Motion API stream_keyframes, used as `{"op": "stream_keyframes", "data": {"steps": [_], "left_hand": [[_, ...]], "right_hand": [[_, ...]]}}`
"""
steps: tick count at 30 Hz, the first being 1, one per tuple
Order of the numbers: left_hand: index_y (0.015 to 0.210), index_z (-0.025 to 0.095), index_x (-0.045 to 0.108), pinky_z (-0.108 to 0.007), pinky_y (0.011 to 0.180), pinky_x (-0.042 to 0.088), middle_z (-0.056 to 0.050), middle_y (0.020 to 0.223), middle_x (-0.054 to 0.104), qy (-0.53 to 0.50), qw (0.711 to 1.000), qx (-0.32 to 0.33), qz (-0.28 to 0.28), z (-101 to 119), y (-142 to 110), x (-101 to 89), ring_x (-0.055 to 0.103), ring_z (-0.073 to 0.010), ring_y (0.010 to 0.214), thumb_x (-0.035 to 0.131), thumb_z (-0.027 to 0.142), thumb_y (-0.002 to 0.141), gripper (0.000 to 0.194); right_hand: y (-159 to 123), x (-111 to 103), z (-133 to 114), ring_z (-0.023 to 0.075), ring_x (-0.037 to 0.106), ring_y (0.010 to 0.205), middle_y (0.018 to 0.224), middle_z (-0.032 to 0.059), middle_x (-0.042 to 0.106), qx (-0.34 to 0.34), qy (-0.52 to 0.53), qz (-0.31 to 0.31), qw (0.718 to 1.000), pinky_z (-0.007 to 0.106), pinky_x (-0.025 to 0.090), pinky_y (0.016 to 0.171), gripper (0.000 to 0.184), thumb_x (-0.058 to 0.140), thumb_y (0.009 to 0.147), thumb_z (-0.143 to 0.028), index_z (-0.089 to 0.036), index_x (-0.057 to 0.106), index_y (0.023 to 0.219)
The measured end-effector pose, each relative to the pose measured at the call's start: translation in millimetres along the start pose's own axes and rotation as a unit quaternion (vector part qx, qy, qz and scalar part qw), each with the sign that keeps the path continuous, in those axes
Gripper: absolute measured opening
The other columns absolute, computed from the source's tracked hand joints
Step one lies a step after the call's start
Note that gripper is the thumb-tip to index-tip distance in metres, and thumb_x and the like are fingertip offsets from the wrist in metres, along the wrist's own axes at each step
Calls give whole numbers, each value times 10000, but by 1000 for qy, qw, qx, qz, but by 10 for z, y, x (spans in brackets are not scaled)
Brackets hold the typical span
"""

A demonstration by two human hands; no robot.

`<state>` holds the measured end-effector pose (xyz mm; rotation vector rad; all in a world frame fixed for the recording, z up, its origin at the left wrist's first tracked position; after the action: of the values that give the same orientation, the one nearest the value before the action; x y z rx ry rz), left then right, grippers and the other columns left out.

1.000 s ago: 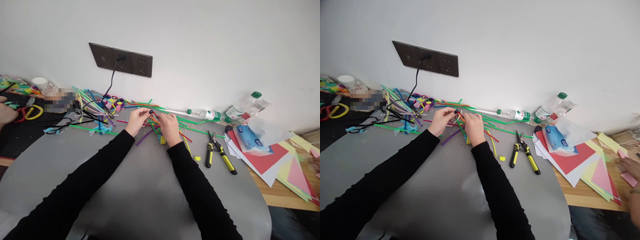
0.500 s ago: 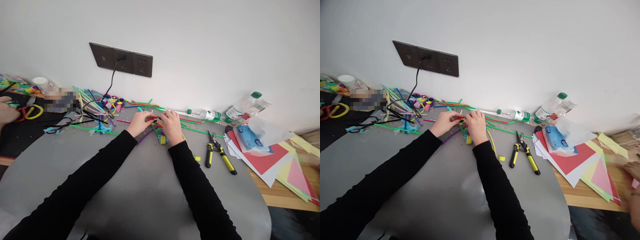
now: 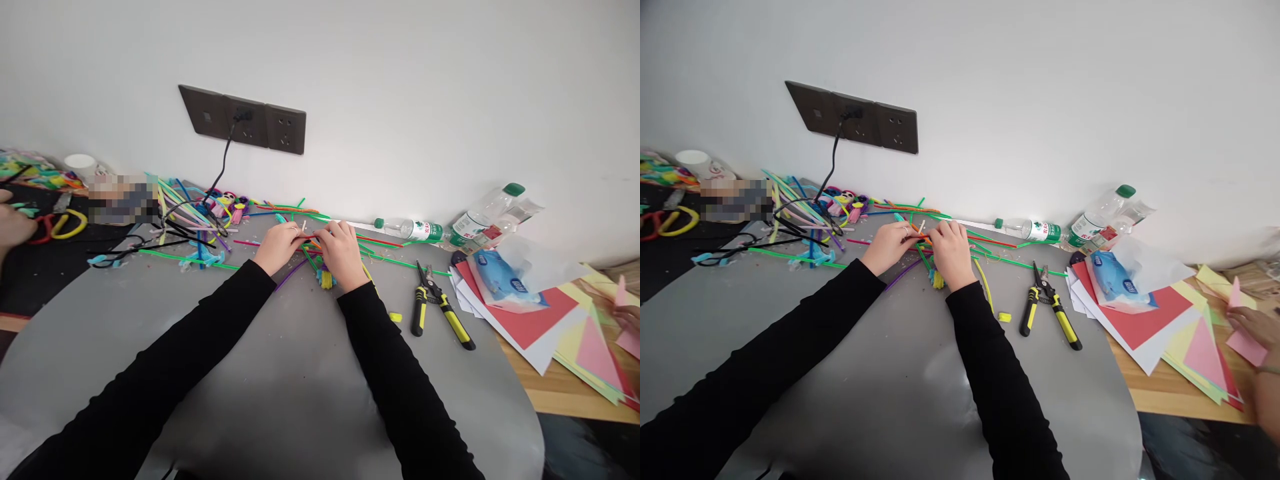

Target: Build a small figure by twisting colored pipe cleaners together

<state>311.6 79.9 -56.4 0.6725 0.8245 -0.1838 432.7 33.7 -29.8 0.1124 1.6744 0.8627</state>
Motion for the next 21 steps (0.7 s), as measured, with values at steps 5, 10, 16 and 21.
{"op": "stream_keyframes", "data": {"steps": [5, 10, 16, 21], "left_hand": [[872, 194, 807, -311, 689, 509, -63, 846, 738, -83, 996, -16, 32, 41, 12, -79, 657, -192, 731, 651, 240, 908, 166], [795, 181, 790, -301, 637, 513, -71, 809, 752, -195, 976, -55, 86, -6, -3, -153, 664, -196, 727, 690, 331, 859, 192], [777, 161, 784, -320, 639, 525, -100, 797, 760, -317, 934, -126, 103, -120, -22, -81, 672, -222, 734, 804, 593, 751, 433], [798, 150, 786, -279, 536, 444, -84, 734, 743, -385, 900, -184, 90, -186, -37, -6, 578, -162, 590, 843, 667, 668, 537]], "right_hand": [[18, -8, -23, 255, 529, 918, 938, 78, 693, -11, 3, -2, 1000, 372, 394, 899, 252, 478, 1065, -199, -207, 724, 1012], [27, -71, -19, 219, 564, 841, 863, 42, 728, -4, 28, 17, 999, 361, 372, 938, 267, 461, 1083, -215, -208, 712, 992], [27, -59, 7, 208, 622, 856, 929, 51, 767, 12, 55, 17, 998, 356, 359, 969, 287, 427, 1085, -172, -206, 711, 1072], [16, -16, 25, 223, 619, 865, 934, 62, 767, 19, 48, 10, 999, 363, 376, 949, 321, 406, 1079, -154, -201, 709, 1175]]}}
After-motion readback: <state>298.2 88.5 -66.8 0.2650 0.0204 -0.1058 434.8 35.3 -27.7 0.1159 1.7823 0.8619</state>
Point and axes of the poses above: each hand's wrist, its own y-axis towards the middle knuckle, its own x-axis out of the palm, z = x × y, the point moved 9 cm from there along y, towards the middle knuckle
